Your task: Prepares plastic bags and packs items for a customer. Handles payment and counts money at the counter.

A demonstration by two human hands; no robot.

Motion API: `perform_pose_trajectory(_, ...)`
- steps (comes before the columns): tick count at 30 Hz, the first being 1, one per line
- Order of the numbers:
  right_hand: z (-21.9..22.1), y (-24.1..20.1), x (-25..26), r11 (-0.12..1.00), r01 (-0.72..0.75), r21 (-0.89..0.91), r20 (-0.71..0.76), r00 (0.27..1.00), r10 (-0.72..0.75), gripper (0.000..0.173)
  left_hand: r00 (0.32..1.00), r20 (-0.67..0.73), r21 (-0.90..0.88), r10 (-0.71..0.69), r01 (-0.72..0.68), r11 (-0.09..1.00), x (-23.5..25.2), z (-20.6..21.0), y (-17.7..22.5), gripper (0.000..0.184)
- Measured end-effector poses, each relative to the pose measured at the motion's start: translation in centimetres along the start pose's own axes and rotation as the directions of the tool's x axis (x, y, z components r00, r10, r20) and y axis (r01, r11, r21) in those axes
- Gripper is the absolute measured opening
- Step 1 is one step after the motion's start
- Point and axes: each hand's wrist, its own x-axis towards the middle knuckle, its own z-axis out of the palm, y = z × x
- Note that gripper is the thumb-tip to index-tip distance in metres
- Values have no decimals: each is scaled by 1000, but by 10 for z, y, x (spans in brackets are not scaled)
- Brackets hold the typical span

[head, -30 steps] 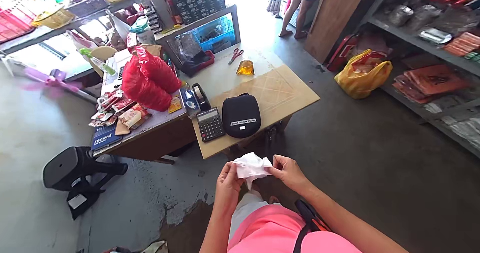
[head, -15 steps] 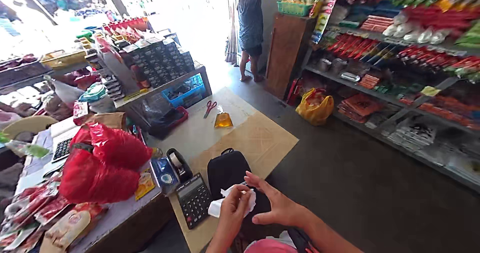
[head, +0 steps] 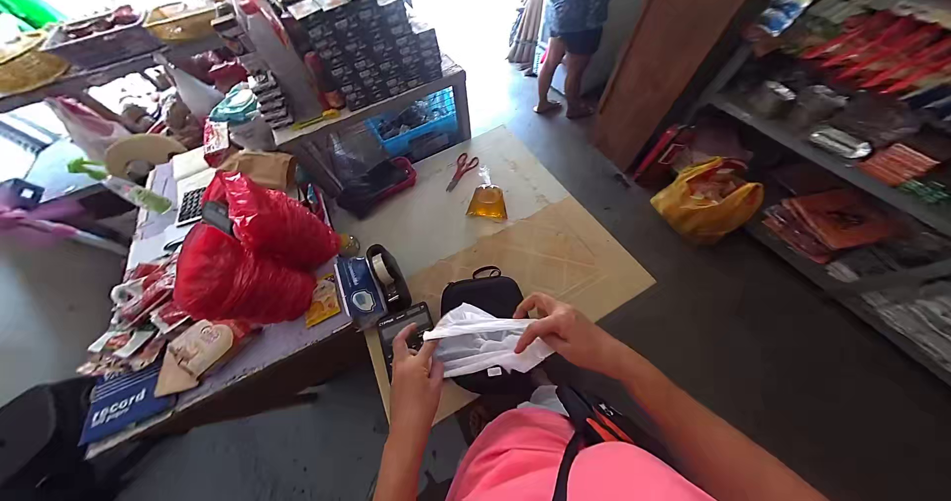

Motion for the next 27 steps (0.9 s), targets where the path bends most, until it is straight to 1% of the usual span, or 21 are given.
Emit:
perform_pose_trajectory(2, -4, 10, 25, 986, -61, -158, 104, 991, 78, 29, 984, 84, 45, -158, 155, 987, -3, 7, 14, 49)
perform_pose_trajectory(3, -7, 20, 38, 975, -84, -205, 141, 983, 115, 28, 968, 111, 61, -225, 220, 974, -3, 11, 21, 55)
perform_pose_trajectory(4, -14, 33, 52, 979, -87, -185, 181, 976, 121, 31, 957, 112, 66, -268, 262, 963, -3, 16, 26, 58)
perform_pose_trajectory(5, -24, 48, 66, 993, -82, -80, 214, 972, 98, 32, 950, 100, 57, -297, 292, 955, -4, 22, 29, 61)
perform_pose_trajectory(6, -35, 64, 80, 992, -86, 93, 224, 973, 63, 31, 946, 83, 35, -315, 313, 949, -4, 28, 30, 63)
perform_pose_trajectory(7, -47, 80, 95, 954, -119, 275, 209, 976, 61, 30, 942, 65, 11, -330, 330, 944, -4, 33, 29, 67)
perform_pose_trajectory(8, -60, 95, 111, 897, -183, 402, 179, 977, 119, 32, 939, 38, -18, -342, 342, 939, -4, 37, 29, 71)
perform_pose_trajectory(9, -75, 110, 129, 862, -259, 436, 148, 965, 216, 34, 936, 5, -48, -351, 351, 935, -4, 41, 29, 74)
perform_pose_trajectory(10, -89, 126, 149, 856, -334, 394, 115, 942, 314, 34, 933, -30, -73, -360, 357, 931, -3, 44, 30, 77)
perform_pose_trajectory(11, -101, 143, 171, 863, -395, 316, 82, 917, 390, 34, 925, -62, -89, -376, 370, 925, -3, 47, 31, 80)
perform_pose_trajectory(12, -110, 162, 192, 874, -430, 224, 50, 901, 431, 34, 913, -90, -99, -399, 390, 916, -2, 49, 32, 82)
perform_pose_trajectory(15, -125, 216, 251, 891, -446, -80, 27, 893, 449, 37, 871, -164, -97, -464, 454, 886, 0, 55, 42, 81)
perform_pose_trajectory(18, -128, 269, 305, 854, -373, -364, 103, 895, 434, 47, 844, -250, -102, -474, 464, 880, 0, 63, 51, 78)
perform_pose_trajectory(20, -128, 292, 332, 818, -320, -478, 173, 879, 445, 58, 822, -280, -119, -497, 484, 867, -2, 68, 58, 77)
perform_pose_trajectory(22, -129, 303, 352, 800, -248, -547, 259, 858, 443, 63, 798, -291, -136, -528, 512, 848, -3, 74, 64, 75)
perform_pose_trajectory(25, -128, 314, 371, 761, -111, -639, 392, 804, 446, 60, 761, -316, -142, -567, 553, 821, 0, 80, 71, 72)
perform_pose_trajectory(27, -128, 321, 377, 741, -104, -664, 425, 762, 488, 58, 748, -331, -139, -575, 564, 814, 8, 82, 73, 73)
